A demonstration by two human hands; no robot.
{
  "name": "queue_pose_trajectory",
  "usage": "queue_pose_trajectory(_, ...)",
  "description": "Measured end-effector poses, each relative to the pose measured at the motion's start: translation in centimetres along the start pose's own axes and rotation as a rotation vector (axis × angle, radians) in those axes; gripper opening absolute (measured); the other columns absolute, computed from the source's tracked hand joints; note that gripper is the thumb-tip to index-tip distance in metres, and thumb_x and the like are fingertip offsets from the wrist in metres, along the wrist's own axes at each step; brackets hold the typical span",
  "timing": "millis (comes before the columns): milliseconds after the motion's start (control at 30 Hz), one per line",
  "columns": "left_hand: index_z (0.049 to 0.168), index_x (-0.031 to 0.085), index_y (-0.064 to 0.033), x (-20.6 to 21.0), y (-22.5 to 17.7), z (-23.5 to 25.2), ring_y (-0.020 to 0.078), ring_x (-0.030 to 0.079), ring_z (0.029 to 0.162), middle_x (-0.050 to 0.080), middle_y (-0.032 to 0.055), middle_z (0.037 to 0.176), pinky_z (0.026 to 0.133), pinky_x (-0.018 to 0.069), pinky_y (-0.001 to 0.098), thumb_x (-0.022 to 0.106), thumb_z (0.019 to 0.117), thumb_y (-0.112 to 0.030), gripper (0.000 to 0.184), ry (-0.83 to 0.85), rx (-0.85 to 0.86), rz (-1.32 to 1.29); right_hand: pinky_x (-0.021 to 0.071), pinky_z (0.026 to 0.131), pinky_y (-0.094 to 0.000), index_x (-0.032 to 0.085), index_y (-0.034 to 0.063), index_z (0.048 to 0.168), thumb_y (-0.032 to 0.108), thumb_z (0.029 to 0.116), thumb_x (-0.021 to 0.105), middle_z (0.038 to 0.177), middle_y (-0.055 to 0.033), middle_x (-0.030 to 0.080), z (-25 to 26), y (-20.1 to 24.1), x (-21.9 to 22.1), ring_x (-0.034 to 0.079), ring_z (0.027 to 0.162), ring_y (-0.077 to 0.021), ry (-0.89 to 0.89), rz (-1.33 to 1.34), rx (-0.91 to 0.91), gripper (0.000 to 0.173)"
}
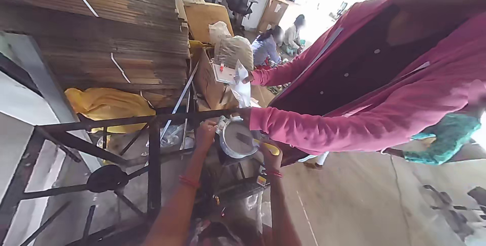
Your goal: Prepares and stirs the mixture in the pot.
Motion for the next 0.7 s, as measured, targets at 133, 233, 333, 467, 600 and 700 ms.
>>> queue_pose_trajectory(133, 0.125, 0.069, -0.0035, -0.2, 0.4, 0.8, 0.0349, 0.066, 0.113, 0.067, 0.0207, 0.124, 0.100, 0.0513, 0.0552, 0.064, 0.0999, -0.017, 0.029, -0.009, 0.046, 0.014, 0.0636, 0.078, -0.0317, 0.074, -0.0021, 0.100, 0.006, 0.0888, 0.073, 0.093, -0.0080, 0.076, -0.8, 1.4, -0.5, 0.073, 0.083, -0.0126, 0.115, -0.074, -0.041, 0.014)
queue_pose_trajectory(233, 0.125, 0.069, -0.0045, -0.4, 0.2, 0.7, 0.0357, 0.067, 0.111, 0.069, 0.0198, 0.121, 0.099, 0.0510, 0.0568, 0.065, 0.1004, -0.020, 0.030, 0.006, 0.030, 0.043, 0.0638, 0.074, -0.0329, 0.073, -0.0032, 0.102, 0.007, 0.0904, 0.072, 0.090, -0.0089, 0.075, -0.1, 0.6, -0.9, 0.073, 0.078, -0.0134, -0.016, -0.081, 0.024, 0.015)
queue_pose_trajectory(333, 0.133, 0.062, -0.0040, -0.1, 0.2, 0.7, 0.0340, 0.067, 0.114, 0.070, 0.0180, 0.122, 0.101, 0.0505, 0.0553, 0.064, 0.1008, -0.017, 0.035, 0.013, 0.037, 0.013, 0.0641, 0.071, -0.0337, 0.069, -0.0083, 0.106, 0.001, 0.0922, 0.070, 0.090, -0.0146, 0.074, 0.5, -0.6, 0.2, 0.073, 0.074, -0.0176, -0.140, 0.093, 0.170, 0.017)
queue_pose_trajectory(467, 0.136, 0.061, -0.0054, -0.1, 0.5, 0.9, 0.0339, 0.068, 0.111, 0.071, 0.0179, 0.120, 0.099, 0.0515, 0.0550, 0.065, 0.0993, -0.016, 0.038, 0.000, 0.044, -0.014, 0.0654, 0.069, -0.0340, 0.069, -0.0088, 0.105, -0.003, 0.0931, 0.068, 0.090, -0.0148, 0.074, -0.4, 0.5, -0.2, 0.074, 0.074, -0.0199, -0.009, 0.159, 0.253, 0.013)
queue_pose_trajectory(600, 0.130, 0.065, -0.0051, -0.4, 0.3, 0.5, 0.0357, 0.068, 0.110, 0.071, 0.0188, 0.118, 0.098, 0.0506, 0.0576, 0.065, 0.1007, -0.019, 0.033, 0.002, 0.026, 0.004, 0.0650, 0.067, -0.0342, 0.069, -0.0070, 0.104, 0.003, 0.0923, 0.072, 0.088, -0.0136, 0.074, 0.2, 0.9, -2.0, 0.073, 0.071, -0.0185, -0.111, 0.029, 0.230, 0.016)
queue_pose_trajectory(700, 0.129, 0.066, -0.0045, -0.4, 0.3, 0.2, 0.0392, 0.065, 0.112, 0.065, 0.0237, 0.126, 0.098, 0.0503, 0.0576, 0.069, 0.0980, -0.019, 0.034, -0.062, 0.065, 0.024, 0.0640, 0.069, -0.0347, 0.070, -0.0065, 0.101, 0.004, 0.0902, 0.075, 0.084, -0.0130, 0.073, 1.0, -0.5, -0.9, 0.072, 0.071, -0.0178, -0.172, 0.005, 0.200, 0.016)
Point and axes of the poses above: each hand's wrist, its own z-axis towards the middle knuckle, its own x-axis out of the palm, y = z × x, the point moved 3 cm from there along z, towards the middle knuckle
